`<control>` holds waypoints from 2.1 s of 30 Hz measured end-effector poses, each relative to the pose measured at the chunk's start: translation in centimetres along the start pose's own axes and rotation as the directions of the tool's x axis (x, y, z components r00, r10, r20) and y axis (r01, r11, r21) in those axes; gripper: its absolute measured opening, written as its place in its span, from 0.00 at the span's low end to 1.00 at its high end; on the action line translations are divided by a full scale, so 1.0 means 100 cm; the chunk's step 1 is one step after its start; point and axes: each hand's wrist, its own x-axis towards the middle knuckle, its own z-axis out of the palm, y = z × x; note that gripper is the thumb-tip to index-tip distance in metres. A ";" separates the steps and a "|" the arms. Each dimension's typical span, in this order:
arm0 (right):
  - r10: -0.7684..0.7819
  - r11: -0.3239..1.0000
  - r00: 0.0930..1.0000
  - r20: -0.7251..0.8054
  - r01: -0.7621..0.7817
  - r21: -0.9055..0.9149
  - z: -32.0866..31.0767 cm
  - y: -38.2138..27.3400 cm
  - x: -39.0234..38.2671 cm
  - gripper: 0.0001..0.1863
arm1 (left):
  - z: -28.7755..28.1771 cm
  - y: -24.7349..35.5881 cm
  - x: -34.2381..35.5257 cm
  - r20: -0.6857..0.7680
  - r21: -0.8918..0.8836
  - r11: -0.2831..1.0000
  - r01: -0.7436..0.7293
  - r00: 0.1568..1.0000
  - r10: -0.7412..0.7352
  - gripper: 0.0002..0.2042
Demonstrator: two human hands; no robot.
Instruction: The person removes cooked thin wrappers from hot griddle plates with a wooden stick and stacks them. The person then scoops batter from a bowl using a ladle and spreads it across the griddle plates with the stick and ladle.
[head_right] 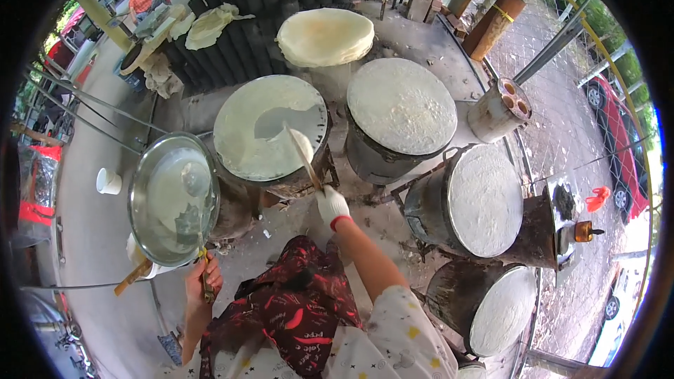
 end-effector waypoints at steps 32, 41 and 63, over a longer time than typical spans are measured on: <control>-0.119 0.985 0.967 -0.225 0.144 0.097 0.003 -0.048 0.096 0.21 | -0.007 0.046 0.051 -0.110 0.056 0.996 0.073 0.992 -0.067 0.10; 0.109 0.884 0.961 -0.256 0.024 0.466 0.012 -0.053 0.064 0.22 | -0.017 0.065 0.067 -0.071 0.015 0.984 0.180 0.981 -0.178 0.08; -0.098 0.995 0.992 -0.082 0.098 -0.009 0.000 -0.059 0.073 0.19 | 0.018 0.017 0.075 -0.198 0.135 0.980 0.146 0.973 -0.118 0.08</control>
